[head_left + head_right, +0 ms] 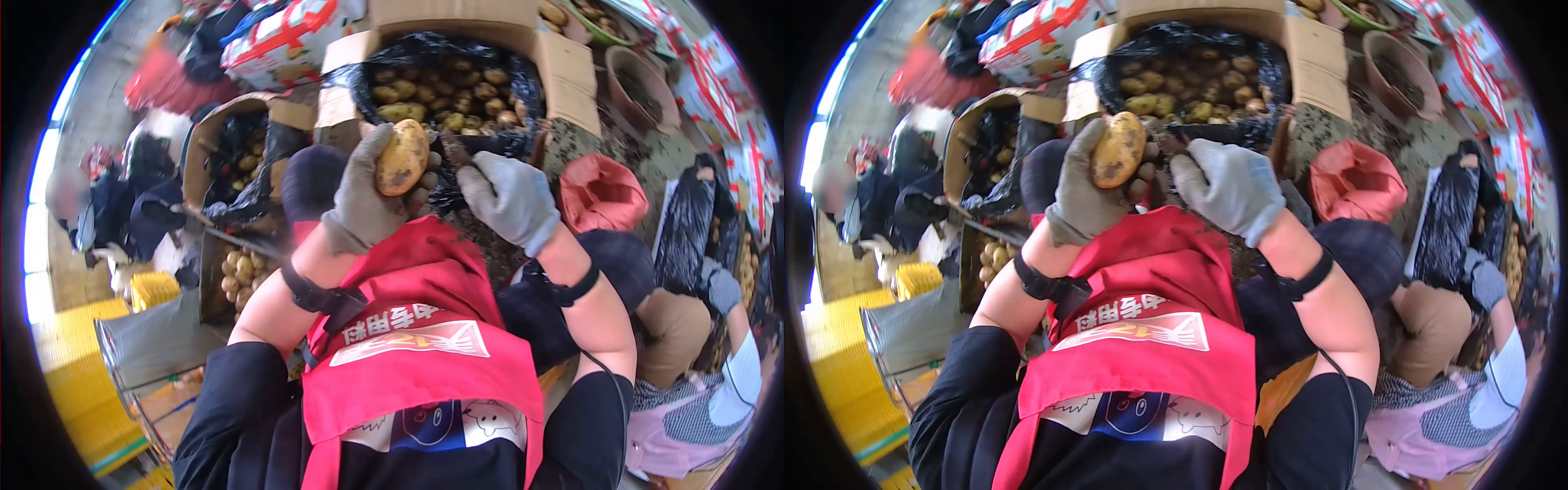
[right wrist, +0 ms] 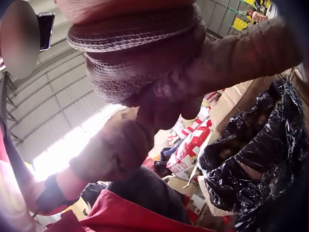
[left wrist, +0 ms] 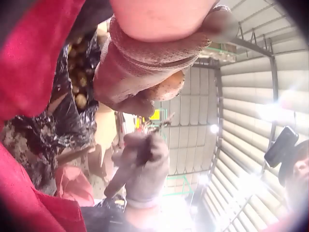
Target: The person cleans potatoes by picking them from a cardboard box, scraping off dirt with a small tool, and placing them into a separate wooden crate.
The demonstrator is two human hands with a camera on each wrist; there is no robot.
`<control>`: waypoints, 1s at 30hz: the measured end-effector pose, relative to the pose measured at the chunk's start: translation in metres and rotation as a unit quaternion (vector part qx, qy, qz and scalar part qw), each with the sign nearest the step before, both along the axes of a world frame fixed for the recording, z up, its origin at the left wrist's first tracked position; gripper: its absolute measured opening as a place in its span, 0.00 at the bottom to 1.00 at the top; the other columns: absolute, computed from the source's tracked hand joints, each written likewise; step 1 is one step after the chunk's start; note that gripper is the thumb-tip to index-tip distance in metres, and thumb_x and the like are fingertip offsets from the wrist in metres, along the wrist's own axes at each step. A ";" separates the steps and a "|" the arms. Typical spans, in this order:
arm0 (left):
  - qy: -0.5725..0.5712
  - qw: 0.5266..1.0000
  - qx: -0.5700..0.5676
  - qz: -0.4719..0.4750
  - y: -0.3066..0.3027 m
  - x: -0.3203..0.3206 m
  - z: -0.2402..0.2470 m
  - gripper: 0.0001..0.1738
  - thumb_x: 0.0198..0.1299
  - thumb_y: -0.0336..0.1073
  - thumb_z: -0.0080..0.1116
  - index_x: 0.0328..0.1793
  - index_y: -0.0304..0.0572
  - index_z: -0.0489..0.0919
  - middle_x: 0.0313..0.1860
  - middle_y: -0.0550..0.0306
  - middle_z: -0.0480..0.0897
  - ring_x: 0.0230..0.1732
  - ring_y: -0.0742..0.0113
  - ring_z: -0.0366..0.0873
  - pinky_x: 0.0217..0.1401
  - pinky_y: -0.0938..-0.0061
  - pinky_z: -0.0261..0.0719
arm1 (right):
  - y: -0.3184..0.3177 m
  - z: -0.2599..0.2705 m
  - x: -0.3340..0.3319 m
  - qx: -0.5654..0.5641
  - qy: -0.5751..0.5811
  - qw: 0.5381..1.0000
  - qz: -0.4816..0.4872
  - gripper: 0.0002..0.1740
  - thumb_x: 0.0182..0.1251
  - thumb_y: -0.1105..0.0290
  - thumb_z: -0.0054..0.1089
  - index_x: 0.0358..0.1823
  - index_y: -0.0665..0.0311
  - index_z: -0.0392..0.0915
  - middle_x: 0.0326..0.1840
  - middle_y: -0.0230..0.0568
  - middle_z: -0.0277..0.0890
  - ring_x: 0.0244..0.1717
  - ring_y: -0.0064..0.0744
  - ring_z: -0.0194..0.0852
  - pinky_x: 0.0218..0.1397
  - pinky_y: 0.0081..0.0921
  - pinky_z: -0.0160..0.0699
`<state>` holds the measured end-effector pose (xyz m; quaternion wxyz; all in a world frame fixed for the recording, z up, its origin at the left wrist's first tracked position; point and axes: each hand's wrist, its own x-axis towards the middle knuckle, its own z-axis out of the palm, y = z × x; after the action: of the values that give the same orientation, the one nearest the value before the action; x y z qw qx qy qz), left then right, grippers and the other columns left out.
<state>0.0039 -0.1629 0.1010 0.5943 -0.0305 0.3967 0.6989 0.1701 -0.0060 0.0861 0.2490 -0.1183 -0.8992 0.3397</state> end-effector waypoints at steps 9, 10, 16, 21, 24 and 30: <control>-0.045 0.999 -0.010 0.014 0.084 0.056 -0.038 0.26 0.72 0.63 0.59 0.54 0.49 0.83 0.42 0.55 0.88 0.42 0.55 0.86 0.53 0.56 0.87 | 0.018 -0.013 0.034 0.051 -0.067 0.996 -0.037 0.17 0.74 0.54 0.59 0.34 0.60 0.82 0.30 0.55 0.85 0.31 0.58 0.86 0.34 0.49 0.84; -0.044 0.999 -0.012 0.010 0.086 0.058 -0.042 0.26 0.72 0.63 0.59 0.54 0.49 0.83 0.42 0.55 0.88 0.42 0.55 0.86 0.53 0.56 0.87 | 0.019 -0.013 0.036 0.076 -0.098 0.992 -0.023 0.18 0.74 0.54 0.59 0.33 0.60 0.82 0.30 0.55 0.85 0.31 0.58 0.87 0.34 0.49 0.84; 0.053 0.998 0.025 0.005 0.082 0.046 -0.030 0.30 0.70 0.68 0.59 0.54 0.50 0.84 0.42 0.55 0.89 0.36 0.64 0.84 0.36 0.71 0.84 | 0.034 -0.006 0.043 -0.026 0.010 0.999 -0.032 0.15 0.75 0.59 0.61 0.32 0.61 0.80 0.31 0.55 0.83 0.33 0.60 0.85 0.34 0.51 0.80; 0.102 0.990 0.094 0.026 -0.004 -0.040 0.035 0.35 0.74 0.66 0.57 0.68 0.43 0.80 0.51 0.50 0.89 0.39 0.64 0.88 0.34 0.75 0.85 | 0.065 -0.049 0.051 -0.092 -0.023 0.985 -0.145 0.21 0.79 0.56 0.58 0.52 0.71 0.85 0.36 0.52 0.88 0.37 0.51 0.89 0.44 0.40 0.85; 0.189 0.976 0.076 0.084 -0.118 -0.112 0.034 0.35 0.79 0.63 0.51 0.77 0.45 0.76 0.57 0.50 0.88 0.43 0.66 0.86 0.38 0.77 0.82 | 0.067 -0.066 0.053 -0.265 -0.057 0.957 -0.103 0.17 0.84 0.61 0.53 0.48 0.69 0.83 0.38 0.39 0.88 0.28 0.26 0.80 0.34 0.25 0.79; 0.269 0.875 -0.317 0.249 -0.350 -0.116 -0.105 0.27 0.73 0.61 0.61 0.64 0.50 0.81 0.47 0.63 0.85 0.42 0.71 0.83 0.39 0.77 0.82 | 0.056 -0.091 0.038 -0.369 -0.109 0.915 -0.121 0.16 0.86 0.60 0.53 0.44 0.65 0.80 0.34 0.34 0.82 0.21 0.17 0.69 0.23 0.20 0.69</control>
<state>-0.1119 -0.5128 -0.0040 0.2295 -0.1263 0.7209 0.6416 0.2084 0.0495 -0.0054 0.1273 -0.3462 -0.7100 0.5998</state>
